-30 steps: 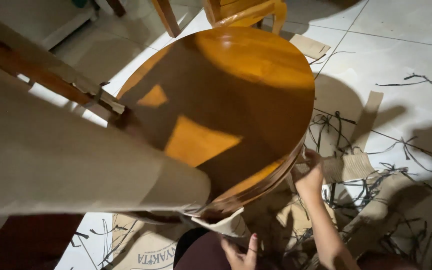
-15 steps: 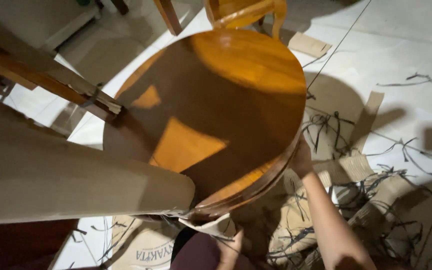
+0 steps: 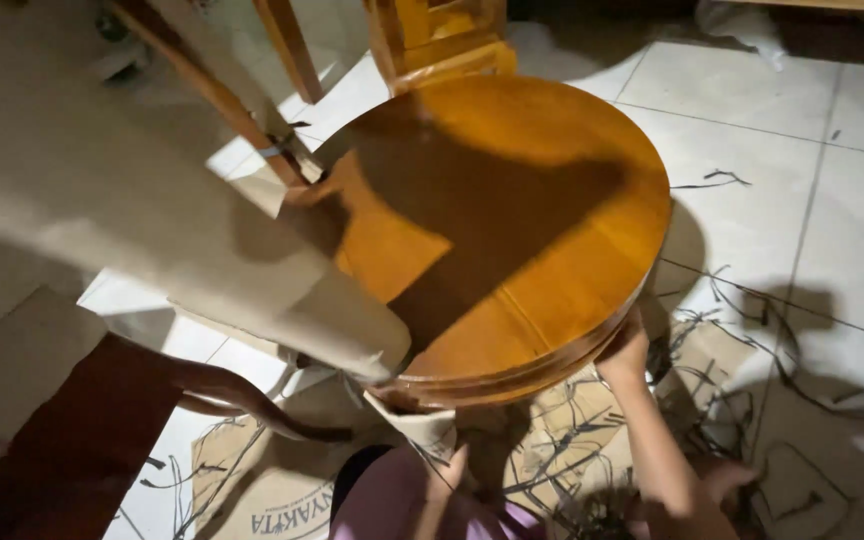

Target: The person wraps a wooden chair with brown paper and secures it using black plastic strapping. They repeatedly pull the strap around the chair, fold the paper, and tighten the strap by hand to hold the wrapping in place.

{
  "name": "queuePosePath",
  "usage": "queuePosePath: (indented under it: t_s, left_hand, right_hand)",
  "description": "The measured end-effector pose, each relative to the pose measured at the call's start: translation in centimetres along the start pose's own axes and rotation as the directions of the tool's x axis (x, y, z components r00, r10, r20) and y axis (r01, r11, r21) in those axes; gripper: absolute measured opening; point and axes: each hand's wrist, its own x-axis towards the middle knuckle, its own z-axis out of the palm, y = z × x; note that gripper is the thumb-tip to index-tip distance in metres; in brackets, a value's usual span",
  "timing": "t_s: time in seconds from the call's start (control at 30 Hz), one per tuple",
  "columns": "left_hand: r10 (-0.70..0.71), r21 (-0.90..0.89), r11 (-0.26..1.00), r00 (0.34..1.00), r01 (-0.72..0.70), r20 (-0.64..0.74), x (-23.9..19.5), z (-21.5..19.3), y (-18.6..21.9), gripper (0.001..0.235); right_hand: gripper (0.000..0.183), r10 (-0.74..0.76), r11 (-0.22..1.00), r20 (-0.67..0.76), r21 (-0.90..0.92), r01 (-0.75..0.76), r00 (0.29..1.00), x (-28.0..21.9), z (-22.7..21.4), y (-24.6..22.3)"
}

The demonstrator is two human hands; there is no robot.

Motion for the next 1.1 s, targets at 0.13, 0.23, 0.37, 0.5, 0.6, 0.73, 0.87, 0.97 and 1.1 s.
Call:
queuePosePath:
  t_s: [0.13, 0.23, 0.37, 0.5, 0.6, 0.73, 0.87, 0.97, 1.1]
  left_hand:
    - [-0.023, -0.176, 0.984, 0.993, 0.002, -0.114, -0.6, -0.3, -0.4, 0.06]
    - [0.123, 0.035, 0.992, 0.977, -0.119, -0.175, -0.2, -3.1, 2.5, 0.067]
    - [0.266, 0.152, 0.96, 0.935, -0.235, -0.234, -1.2, -8.9, 7.8, 0.067]
    - [0.309, 0.01, 0.945, 0.88, -0.328, -0.361, 0.2, -13.4, 13.1, 0.054]
    - [0.303, -0.091, 0.92, 0.84, -0.381, -0.451, 1.1, -15.3, 14.7, 0.045]
    - [0.279, -0.21, 0.863, 0.78, -0.459, -0.56, 3.5, -16.1, 14.3, 0.034]
    - [0.262, -0.216, 0.868, 0.783, -0.446, -0.564, 5.7, -15.7, 12.0, 0.042]
    - [0.205, -0.222, 0.88, 0.758, -0.42, -0.619, 6.5, -15.3, 11.9, 0.044]
    - [0.15, -0.305, 0.848, 0.748, -0.434, -0.646, 6.3, -14.7, 12.9, 0.045]
  right_hand:
    - [0.029, -0.299, 0.798, 0.001, -0.549, 0.251, 0.954, -2.7, -3.5, 0.1]
    - [0.055, -0.436, 0.49, 0.021, -0.833, 0.257, 0.9, -5.1, -2.8, -0.6]
    - [0.072, -0.507, -0.074, 0.061, -0.997, 0.027, 0.86, -7.2, -3.0, -1.2]
    - [0.029, -0.087, 0.993, 0.065, 0.089, 0.081, 0.994, -9.0, -1.1, -0.9]
    - [0.075, -0.516, -0.02, 0.039, -0.999, 0.033, 0.856, -11.7, 1.0, 0.0]
    - [0.069, -0.497, -0.009, 0.028, -1.0, 0.027, 0.867, -14.5, 2.8, 1.3]
    - [0.069, -0.487, 0.006, -0.03, -1.0, -0.031, 0.873, -15.2, 2.8, 2.7]
    - [0.074, -0.517, -0.07, -0.003, -0.997, -0.045, 0.856, -15.7, 4.0, 3.4]
    - [0.082, -0.549, -0.138, 0.064, -0.99, -0.015, 0.833, -14.9, 3.3, 4.5]
